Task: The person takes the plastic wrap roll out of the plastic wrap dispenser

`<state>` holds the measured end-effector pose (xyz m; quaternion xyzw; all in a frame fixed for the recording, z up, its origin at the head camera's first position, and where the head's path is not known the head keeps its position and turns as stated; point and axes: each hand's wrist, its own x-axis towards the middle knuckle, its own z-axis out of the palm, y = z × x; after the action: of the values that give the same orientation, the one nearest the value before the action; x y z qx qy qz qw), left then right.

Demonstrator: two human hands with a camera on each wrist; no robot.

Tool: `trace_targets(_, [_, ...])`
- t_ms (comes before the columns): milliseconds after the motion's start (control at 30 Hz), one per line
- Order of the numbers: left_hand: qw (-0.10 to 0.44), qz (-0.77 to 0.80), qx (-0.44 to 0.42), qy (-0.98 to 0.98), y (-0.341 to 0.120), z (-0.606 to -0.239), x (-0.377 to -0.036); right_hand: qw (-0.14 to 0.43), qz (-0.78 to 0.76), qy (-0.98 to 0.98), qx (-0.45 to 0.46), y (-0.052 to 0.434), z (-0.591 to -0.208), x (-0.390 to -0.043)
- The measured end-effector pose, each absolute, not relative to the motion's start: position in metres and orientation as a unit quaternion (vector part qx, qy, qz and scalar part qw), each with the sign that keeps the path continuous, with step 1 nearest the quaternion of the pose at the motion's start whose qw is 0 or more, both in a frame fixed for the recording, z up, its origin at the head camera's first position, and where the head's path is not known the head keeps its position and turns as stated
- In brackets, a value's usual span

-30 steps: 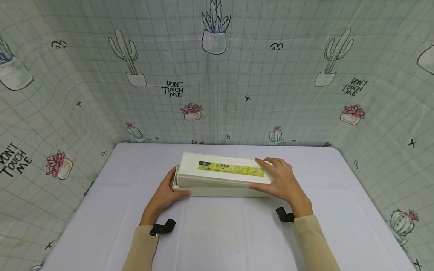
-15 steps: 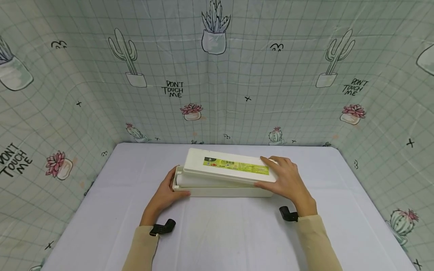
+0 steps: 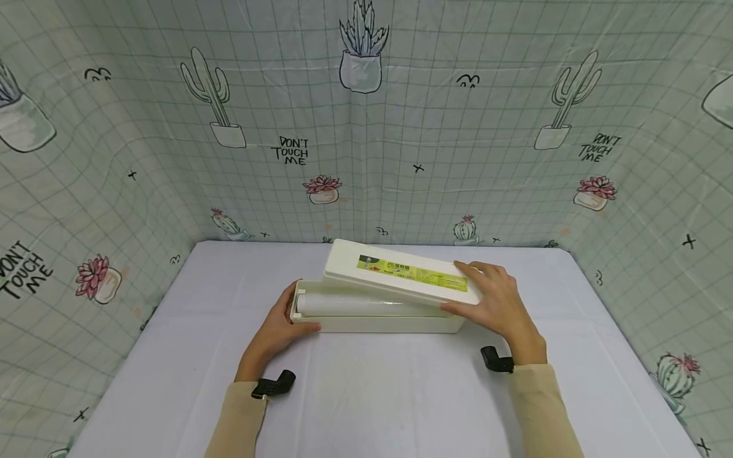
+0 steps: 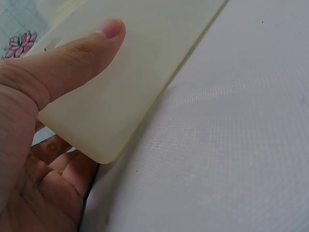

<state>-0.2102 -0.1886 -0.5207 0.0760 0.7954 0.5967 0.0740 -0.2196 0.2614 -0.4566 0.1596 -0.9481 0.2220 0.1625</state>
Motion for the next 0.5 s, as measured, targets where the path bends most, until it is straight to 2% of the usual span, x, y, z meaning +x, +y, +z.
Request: trace_targets(500, [0.085, 0.596, 0.075, 0.795, -0.190, -0.519, -0.209, 0.162, 0.231, -0.952, 0.122, 0.282, -0.452, -0.218])
